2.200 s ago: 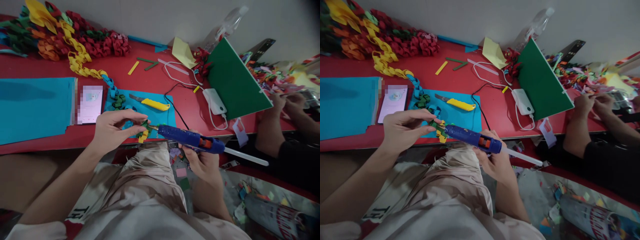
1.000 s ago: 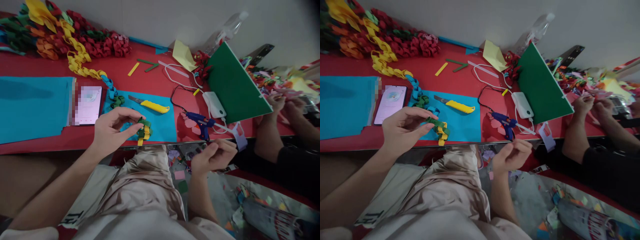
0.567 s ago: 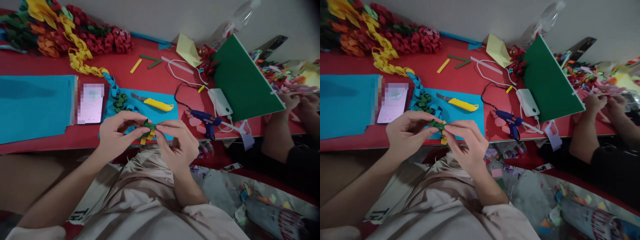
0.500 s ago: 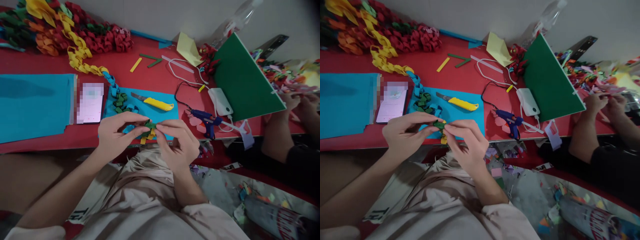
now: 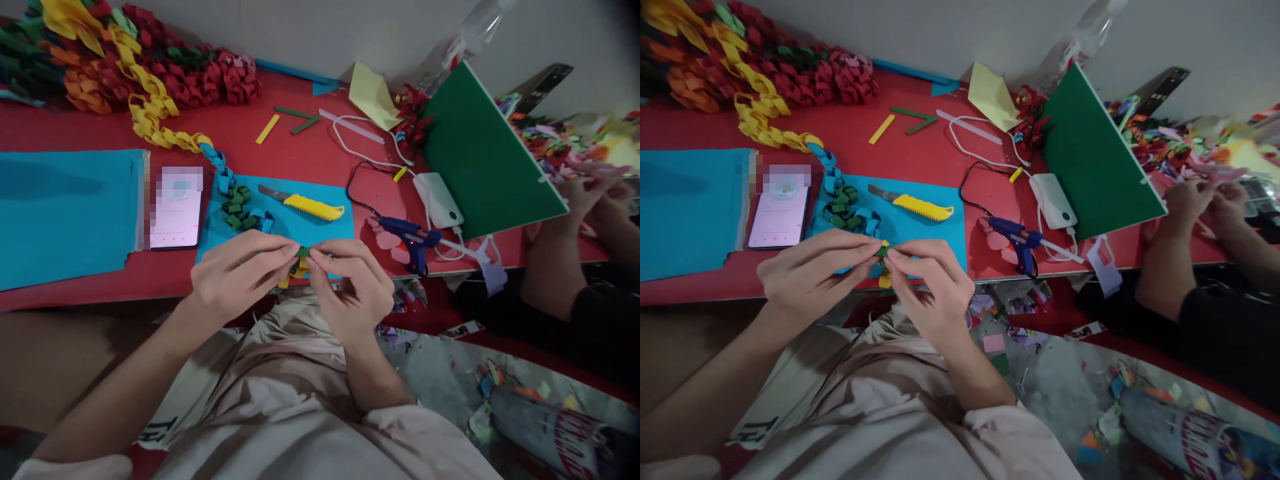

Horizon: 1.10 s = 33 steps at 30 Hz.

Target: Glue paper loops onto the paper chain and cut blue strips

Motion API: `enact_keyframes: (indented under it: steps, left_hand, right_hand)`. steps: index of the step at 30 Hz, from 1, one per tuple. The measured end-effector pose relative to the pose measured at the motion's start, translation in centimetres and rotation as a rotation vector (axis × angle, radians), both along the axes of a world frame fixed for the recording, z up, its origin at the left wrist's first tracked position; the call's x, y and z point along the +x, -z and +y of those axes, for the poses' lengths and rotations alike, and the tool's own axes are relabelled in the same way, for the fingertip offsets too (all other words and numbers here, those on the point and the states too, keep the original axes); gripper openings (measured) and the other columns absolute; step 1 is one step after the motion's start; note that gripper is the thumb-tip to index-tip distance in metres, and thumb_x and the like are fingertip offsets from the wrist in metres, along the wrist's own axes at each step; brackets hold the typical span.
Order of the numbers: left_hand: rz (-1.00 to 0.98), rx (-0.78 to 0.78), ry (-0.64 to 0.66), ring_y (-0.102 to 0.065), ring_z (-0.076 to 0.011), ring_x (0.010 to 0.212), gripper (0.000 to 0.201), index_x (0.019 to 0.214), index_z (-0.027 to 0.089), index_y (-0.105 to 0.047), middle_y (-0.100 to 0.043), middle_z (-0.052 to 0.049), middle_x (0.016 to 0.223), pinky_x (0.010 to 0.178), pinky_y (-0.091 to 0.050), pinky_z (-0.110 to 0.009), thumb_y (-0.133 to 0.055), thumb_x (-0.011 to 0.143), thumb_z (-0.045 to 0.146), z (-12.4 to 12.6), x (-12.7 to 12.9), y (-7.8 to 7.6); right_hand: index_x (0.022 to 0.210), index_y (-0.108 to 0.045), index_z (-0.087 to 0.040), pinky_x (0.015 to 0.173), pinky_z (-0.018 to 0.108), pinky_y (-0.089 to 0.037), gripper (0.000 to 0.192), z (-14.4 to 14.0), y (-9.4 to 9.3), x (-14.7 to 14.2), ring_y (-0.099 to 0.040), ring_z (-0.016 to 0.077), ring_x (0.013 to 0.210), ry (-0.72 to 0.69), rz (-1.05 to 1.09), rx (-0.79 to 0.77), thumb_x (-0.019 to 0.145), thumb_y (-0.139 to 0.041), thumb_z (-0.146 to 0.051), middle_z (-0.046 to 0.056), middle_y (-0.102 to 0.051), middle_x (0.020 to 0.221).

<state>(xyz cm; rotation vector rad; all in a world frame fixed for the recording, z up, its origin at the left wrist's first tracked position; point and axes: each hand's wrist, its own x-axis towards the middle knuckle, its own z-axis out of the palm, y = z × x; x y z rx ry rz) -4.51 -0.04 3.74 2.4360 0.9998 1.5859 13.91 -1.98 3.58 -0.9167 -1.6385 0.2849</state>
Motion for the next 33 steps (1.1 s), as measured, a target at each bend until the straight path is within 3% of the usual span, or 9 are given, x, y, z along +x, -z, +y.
enact_keyframes:
  steps: [5,8,11,15,20,24,27,30,33]
  left_hand:
    - [-0.03,-0.094,0.017,-0.077,-0.0165,0.086,0.014,0.099,0.023,-0.076,-0.081,-0.003,0.095,0.079,-0.062,-0.026,-0.077,0.089,0.014,-0.3,0.0,-0.2]
    - [-0.21,-0.435,0.084,-0.075,-0.0159,0.081,0.006,0.094,0.023,-0.077,-0.079,-0.002,0.089,0.074,-0.06,-0.025,-0.079,0.09,0.026,-0.3,0.1,-0.2]
    - [-0.389,-0.762,0.208,-0.07,-0.0158,0.08,0.012,0.091,0.022,-0.077,-0.075,-0.003,0.087,0.071,-0.058,-0.026,-0.082,0.087,0.032,-0.1,0.2,-0.2]
    - [-0.459,-0.909,0.389,-0.065,-0.0173,0.086,0.02,0.082,0.02,-0.077,-0.067,-0.006,0.094,0.07,-0.056,-0.027,-0.084,0.084,0.039,0.3,0.1,-0.2]
    - [-0.406,-0.918,0.483,-0.062,-0.0182,0.093,0.023,0.075,0.019,-0.075,-0.059,-0.008,0.103,0.074,-0.055,-0.029,-0.081,0.088,0.038,0.1,-0.1,-0.1]
    - [-0.46,-0.803,0.398,-0.057,-0.0168,0.092,0.016,0.075,0.02,-0.074,-0.056,-0.007,0.103,0.074,-0.051,-0.028,-0.082,0.086,0.028,-0.2,0.0,0.1]
    - [-0.476,-0.755,0.362,-0.056,-0.0165,0.093,0.015,0.074,0.022,-0.075,-0.056,-0.006,0.102,0.079,-0.05,-0.029,-0.083,0.085,0.027,-0.3,0.4,0.3]
    - [-0.496,-0.777,0.341,-0.056,-0.0176,0.094,0.017,0.071,0.023,-0.077,-0.058,-0.006,0.099,0.083,-0.05,-0.032,-0.085,0.084,0.031,-0.3,1.1,0.7]
    - [-0.562,-0.827,0.298,-0.057,-0.0174,0.092,0.018,0.069,0.024,-0.079,-0.059,-0.005,0.094,0.08,-0.049,-0.031,-0.087,0.082,0.034,-0.4,1.6,1.0]
  right_hand:
    - [0.1,-0.074,-0.025,0.075,0.035,-0.064,0.022,0.6,0.5,0.0,-0.076,0.0178,0.089,-0.051,0.044,0.021,0.09,-0.074,-0.006,0.004,-0.078,0.099]
    - [0.099,-0.073,-0.026,0.074,0.035,-0.064,0.021,0.9,0.6,0.2,-0.076,0.019,0.09,-0.099,0.07,0.02,0.09,-0.073,-0.006,0.004,-0.078,0.099]
    - [0.1,-0.073,-0.026,0.073,0.034,-0.064,0.023,1.2,0.5,0.5,-0.076,0.0192,0.092,-0.142,0.041,0.035,0.091,-0.072,-0.005,0.004,-0.079,0.1]
    - [0.1,-0.072,-0.026,0.073,0.035,-0.064,0.021,1.4,0.3,0.8,-0.076,0.0198,0.091,-0.233,0.033,0.089,0.091,-0.072,-0.007,0.005,-0.078,0.101]
    - [0.105,-0.071,-0.026,0.077,0.037,-0.061,0.019,1.2,0.2,1.1,-0.074,0.0203,0.095,-0.301,0.018,0.094,0.095,-0.069,-0.01,0.006,-0.076,0.103]
    - [0.11,-0.068,-0.025,0.083,0.04,-0.057,0.011,0.5,0.8,1.1,-0.066,0.0222,0.099,-0.169,0.086,-0.026,0.099,-0.067,-0.025,0.008,-0.068,0.102]
    - [0.107,-0.066,-0.025,0.083,0.038,-0.055,0.007,-0.1,1.6,1.0,-0.064,0.0213,0.096,-0.189,0.084,-0.092,0.101,-0.064,-0.028,0.006,-0.065,0.096]
    - [0.11,-0.064,-0.025,0.082,0.037,-0.056,0.018,-0.3,2.1,0.8,-0.064,0.0206,0.095,-0.228,0.066,-0.132,0.096,-0.072,-0.033,0.005,-0.066,0.098]
    - [0.123,-0.061,-0.027,0.077,0.035,-0.057,0.04,-0.2,2.2,0.8,-0.064,0.0201,0.093,-0.179,0.068,-0.126,0.09,-0.081,-0.035,0.005,-0.066,0.104]
